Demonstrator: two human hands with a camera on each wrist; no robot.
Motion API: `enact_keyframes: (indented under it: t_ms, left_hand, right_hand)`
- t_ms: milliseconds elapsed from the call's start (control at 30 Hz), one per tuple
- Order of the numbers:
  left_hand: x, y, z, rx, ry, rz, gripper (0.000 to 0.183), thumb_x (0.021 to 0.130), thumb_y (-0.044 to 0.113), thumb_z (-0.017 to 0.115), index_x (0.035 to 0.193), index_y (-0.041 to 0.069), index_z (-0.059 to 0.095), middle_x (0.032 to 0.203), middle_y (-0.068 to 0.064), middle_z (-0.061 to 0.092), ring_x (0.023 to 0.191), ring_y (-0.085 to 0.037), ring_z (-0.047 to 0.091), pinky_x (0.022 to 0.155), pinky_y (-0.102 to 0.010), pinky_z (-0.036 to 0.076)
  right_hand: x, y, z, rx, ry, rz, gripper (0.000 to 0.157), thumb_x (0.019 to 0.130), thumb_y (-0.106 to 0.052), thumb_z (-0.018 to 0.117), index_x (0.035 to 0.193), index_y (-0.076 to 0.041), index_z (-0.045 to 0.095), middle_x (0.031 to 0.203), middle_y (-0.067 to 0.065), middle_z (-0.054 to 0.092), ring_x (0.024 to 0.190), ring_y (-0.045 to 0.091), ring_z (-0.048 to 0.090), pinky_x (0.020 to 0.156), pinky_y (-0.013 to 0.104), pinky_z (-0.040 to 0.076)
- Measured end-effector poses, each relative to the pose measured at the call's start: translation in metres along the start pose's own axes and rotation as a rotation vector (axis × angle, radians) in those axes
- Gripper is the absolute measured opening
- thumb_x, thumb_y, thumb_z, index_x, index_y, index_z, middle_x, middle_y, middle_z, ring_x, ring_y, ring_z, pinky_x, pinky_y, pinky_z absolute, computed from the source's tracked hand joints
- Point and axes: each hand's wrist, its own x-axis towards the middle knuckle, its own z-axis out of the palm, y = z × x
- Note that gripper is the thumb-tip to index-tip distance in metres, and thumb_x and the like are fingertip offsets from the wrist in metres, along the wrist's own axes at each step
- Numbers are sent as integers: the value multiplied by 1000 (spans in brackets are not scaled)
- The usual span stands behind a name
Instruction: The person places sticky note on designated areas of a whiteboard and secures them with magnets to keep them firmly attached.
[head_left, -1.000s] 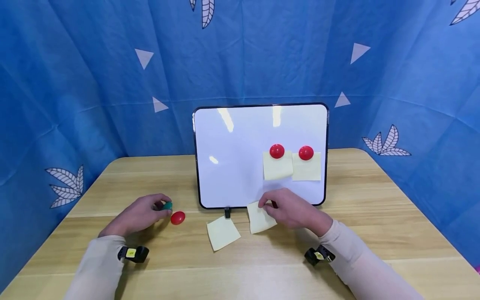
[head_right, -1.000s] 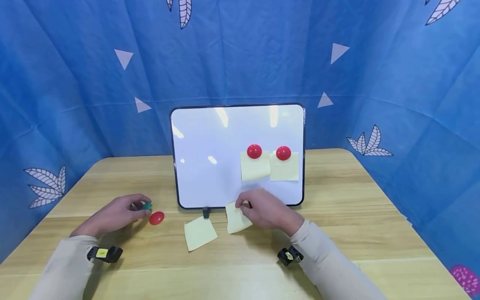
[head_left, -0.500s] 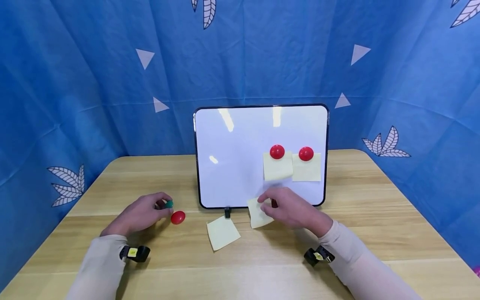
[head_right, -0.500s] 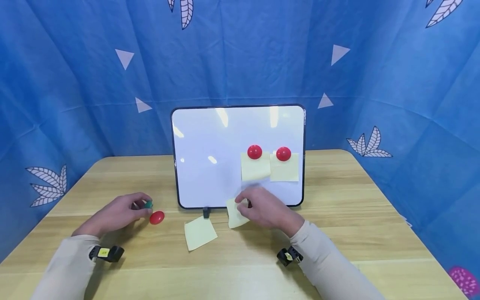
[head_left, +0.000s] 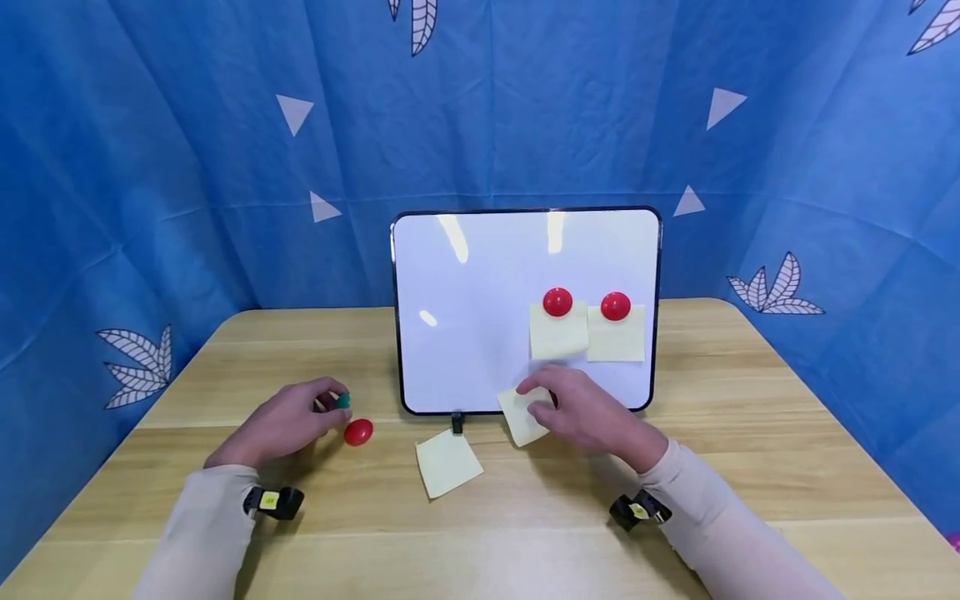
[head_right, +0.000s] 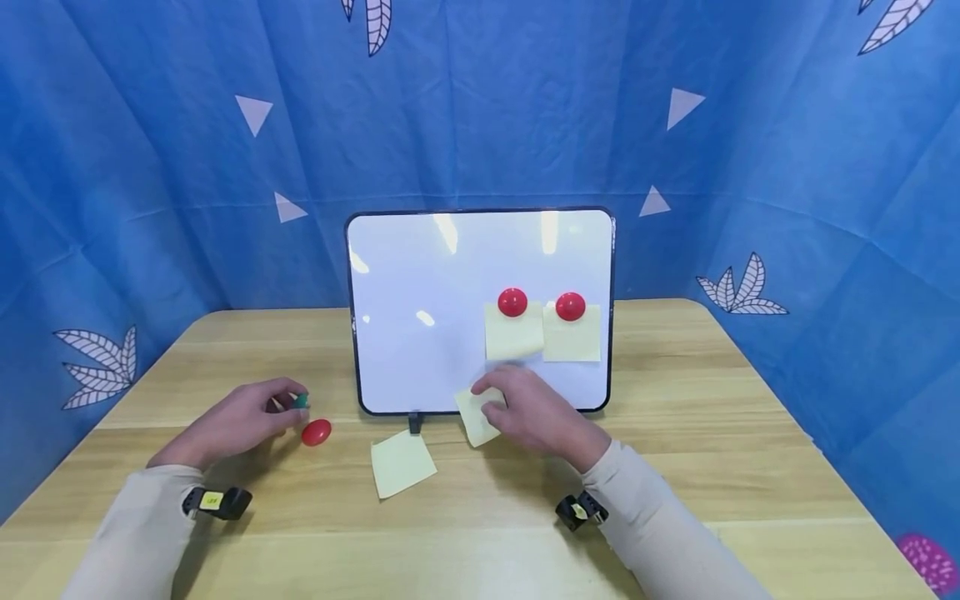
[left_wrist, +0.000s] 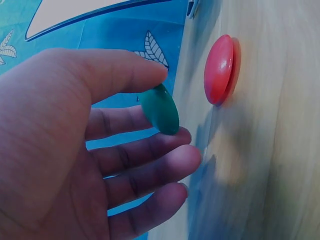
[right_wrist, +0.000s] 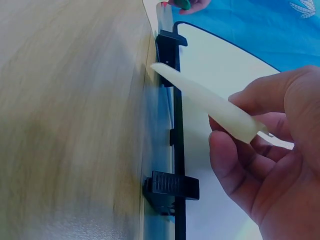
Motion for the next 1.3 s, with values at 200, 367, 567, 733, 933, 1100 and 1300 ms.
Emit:
enact_keyframes:
  t_ms: [200,367,567,733,933,1100,1300]
  left_hand:
    - [2,4,0,10,20,25,43,94,42,68,125,13,63,109,-7,64,89,-23,58,75,-39,51]
    - [3,5,1,22,39,37,43,93,46,68,122,14,65,107,-6,64,88,-23,58,72,-37,50]
    - [4,5,2,34,65,52,42,92,49,68,118,15,66,106,-5,64,89,-23,57,71,-35,49]
    - [5,6,4,46,76,53,42,92,49,68,117,15,66,107,-4,65,90,-23,58,72,-36,49]
    - [6,9,5,51,88,63,40,93,48,68,117,16,65,107,-3,65,91,-22,59,73,-37,50]
    - [5,11,6,51,105,80,42,93,48,67,120,16,65,108,-3,66,92,-22,60,73,-37,51]
    - [6,14,7,43,105,106,43,94,44,68,125,14,64,112,-3,66,95,-22,62,75,-39,53]
  right_hand:
    - [0,3,-1,-4,23,-37,23,94,-5,65,115,-10,69,112,-4,64,79,15,53,70,28,50]
    - [1,5,0,-11,63,-97,19,93,-3,66,109,-11,72,103,-5,65,80,14,54,71,27,51]
    - [1,4,1,-16,127,-128,19,92,-1,66,106,-9,75,98,-4,64,80,12,55,70,26,51]
    - [1,3,-1,-6,198,-128,23,90,0,66,109,-8,76,100,-2,67,69,11,53,62,25,49]
    - [3,3,-3,7,224,-139,31,90,1,63,117,-10,74,108,-3,68,64,10,53,56,24,49]
    - [6,3,-6,10,251,-154,31,90,1,63,117,-10,73,106,-1,69,65,11,53,58,25,49]
    - [5,-1,-11,24,303,-113,28,91,1,64,116,-9,73,93,-3,66,63,12,51,56,26,47]
